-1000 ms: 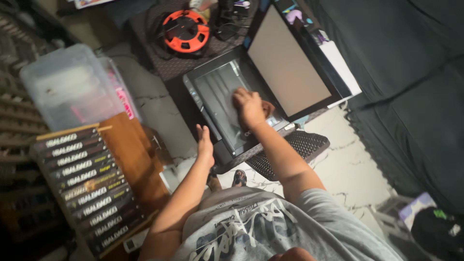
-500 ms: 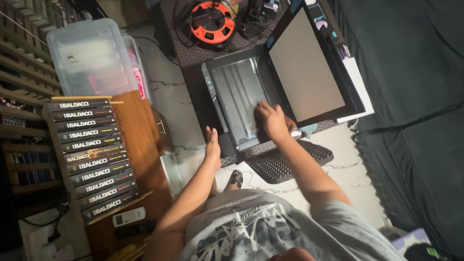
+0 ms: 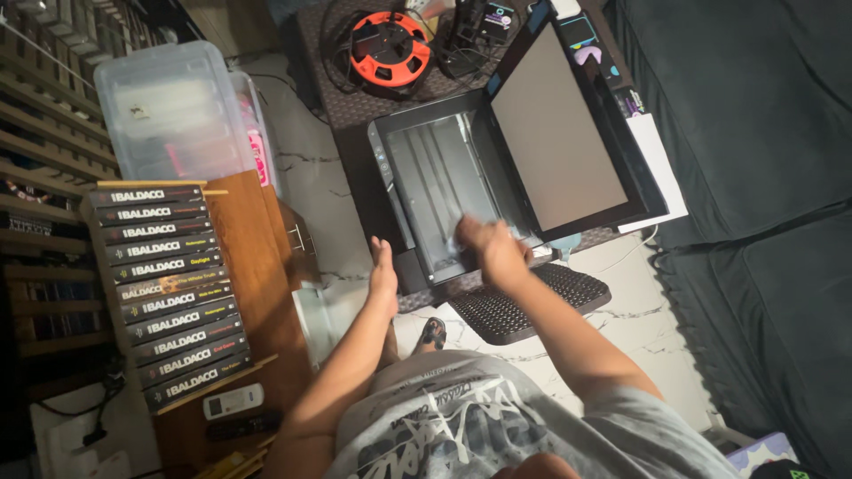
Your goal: The person wipes the exterior surfaces of a printer with a cloth, including the top, sides, and front. They open and close the scanner lid and paper tray while cleaning, then place a sheet of paper into the tray.
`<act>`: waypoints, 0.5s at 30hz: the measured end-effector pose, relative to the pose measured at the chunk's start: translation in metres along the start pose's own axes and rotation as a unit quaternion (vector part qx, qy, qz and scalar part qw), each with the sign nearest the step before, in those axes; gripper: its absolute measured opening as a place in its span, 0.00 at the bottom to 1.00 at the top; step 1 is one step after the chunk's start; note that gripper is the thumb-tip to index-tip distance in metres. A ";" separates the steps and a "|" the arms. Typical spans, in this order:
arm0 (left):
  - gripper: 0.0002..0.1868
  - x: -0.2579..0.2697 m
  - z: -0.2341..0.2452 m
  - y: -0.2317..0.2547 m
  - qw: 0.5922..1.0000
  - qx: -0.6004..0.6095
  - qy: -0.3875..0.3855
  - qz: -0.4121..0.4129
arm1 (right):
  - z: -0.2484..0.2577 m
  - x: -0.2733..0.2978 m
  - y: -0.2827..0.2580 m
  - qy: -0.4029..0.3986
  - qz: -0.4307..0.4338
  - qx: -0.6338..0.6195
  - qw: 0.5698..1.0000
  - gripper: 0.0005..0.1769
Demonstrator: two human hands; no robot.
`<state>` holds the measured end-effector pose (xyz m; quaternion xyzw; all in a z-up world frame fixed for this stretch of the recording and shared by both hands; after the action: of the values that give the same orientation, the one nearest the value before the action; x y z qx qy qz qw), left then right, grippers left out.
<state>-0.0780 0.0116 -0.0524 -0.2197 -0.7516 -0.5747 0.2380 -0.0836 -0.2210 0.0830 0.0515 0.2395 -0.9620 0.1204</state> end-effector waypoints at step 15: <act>0.31 0.035 -0.267 0.234 0.821 -0.195 -0.149 -0.516 | -0.007 0.040 -0.055 -0.005 0.066 0.002 0.998 0.31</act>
<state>0.0633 -0.1878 0.2070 0.0757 -0.6539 -0.7079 -0.2560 -0.1356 -0.1789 0.0950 0.0627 0.2329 -0.9527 0.1850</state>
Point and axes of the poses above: each hand's wrist, its own x-axis away from the middle knuckle, its own z-axis out of the back of the hand, y = z × x, the point moved 9 cm from there along -x, towards the middle knuckle, and after that the axes turned 2 degrees about x, right-handed, at the moved point
